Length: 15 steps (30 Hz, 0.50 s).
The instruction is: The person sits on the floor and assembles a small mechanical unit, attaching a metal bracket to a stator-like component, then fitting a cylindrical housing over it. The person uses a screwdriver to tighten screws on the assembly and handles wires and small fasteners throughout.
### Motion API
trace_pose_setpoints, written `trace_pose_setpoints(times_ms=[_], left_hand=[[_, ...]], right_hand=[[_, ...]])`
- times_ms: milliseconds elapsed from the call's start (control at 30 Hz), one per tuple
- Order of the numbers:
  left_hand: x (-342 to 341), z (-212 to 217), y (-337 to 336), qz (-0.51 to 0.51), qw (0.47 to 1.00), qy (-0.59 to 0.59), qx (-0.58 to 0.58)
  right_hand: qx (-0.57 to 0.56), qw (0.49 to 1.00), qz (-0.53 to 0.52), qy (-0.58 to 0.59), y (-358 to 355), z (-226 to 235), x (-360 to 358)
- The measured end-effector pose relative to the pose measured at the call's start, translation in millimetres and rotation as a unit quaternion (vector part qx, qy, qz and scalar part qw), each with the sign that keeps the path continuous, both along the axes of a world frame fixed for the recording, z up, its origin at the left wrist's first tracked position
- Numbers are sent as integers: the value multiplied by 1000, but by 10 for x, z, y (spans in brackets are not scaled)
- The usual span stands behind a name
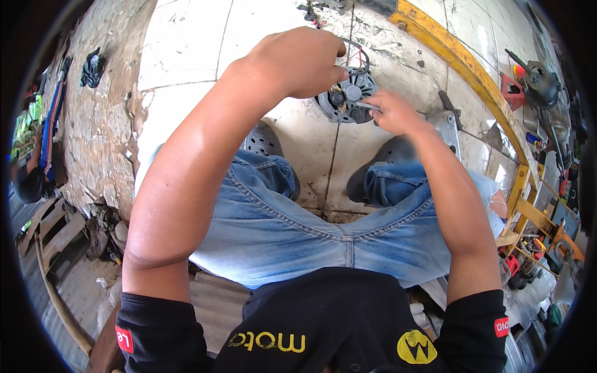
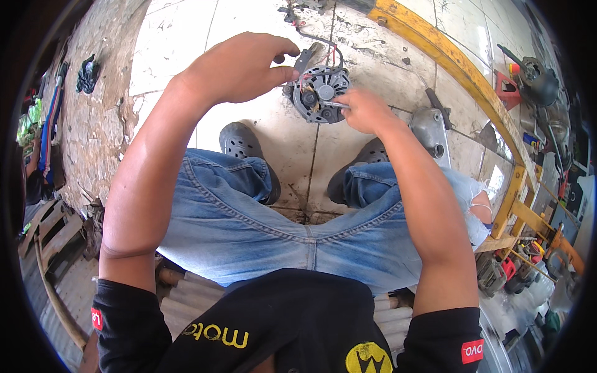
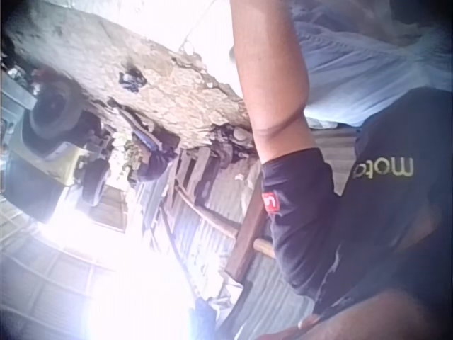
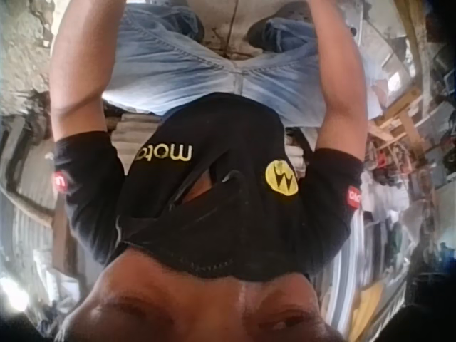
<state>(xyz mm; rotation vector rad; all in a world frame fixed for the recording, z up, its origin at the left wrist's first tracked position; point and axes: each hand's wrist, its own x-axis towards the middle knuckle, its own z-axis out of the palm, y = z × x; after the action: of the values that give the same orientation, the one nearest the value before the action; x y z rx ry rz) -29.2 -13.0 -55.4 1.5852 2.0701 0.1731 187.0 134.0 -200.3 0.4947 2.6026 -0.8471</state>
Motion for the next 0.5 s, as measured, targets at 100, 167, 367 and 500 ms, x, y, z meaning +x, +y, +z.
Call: trace_pose_setpoints(times_ms=[100, 167, 367, 500], left_hand=[[13, 49, 28, -2, 1000, 4, 4], [31, 72, 60, 5, 1000, 6, -14], [20, 77, 64, 0, 999, 25, -20], [21, 65, 67, 7, 999, 24, -25]], right_hand=[[-25, 999, 7, 25, -25, -41, 55], [-24, 999, -27, 16, -40, -23, 50], [-41, 995, -85, -40, -54, 100, -12], [-48, 989, -121, -67, -34, 116, -50]])
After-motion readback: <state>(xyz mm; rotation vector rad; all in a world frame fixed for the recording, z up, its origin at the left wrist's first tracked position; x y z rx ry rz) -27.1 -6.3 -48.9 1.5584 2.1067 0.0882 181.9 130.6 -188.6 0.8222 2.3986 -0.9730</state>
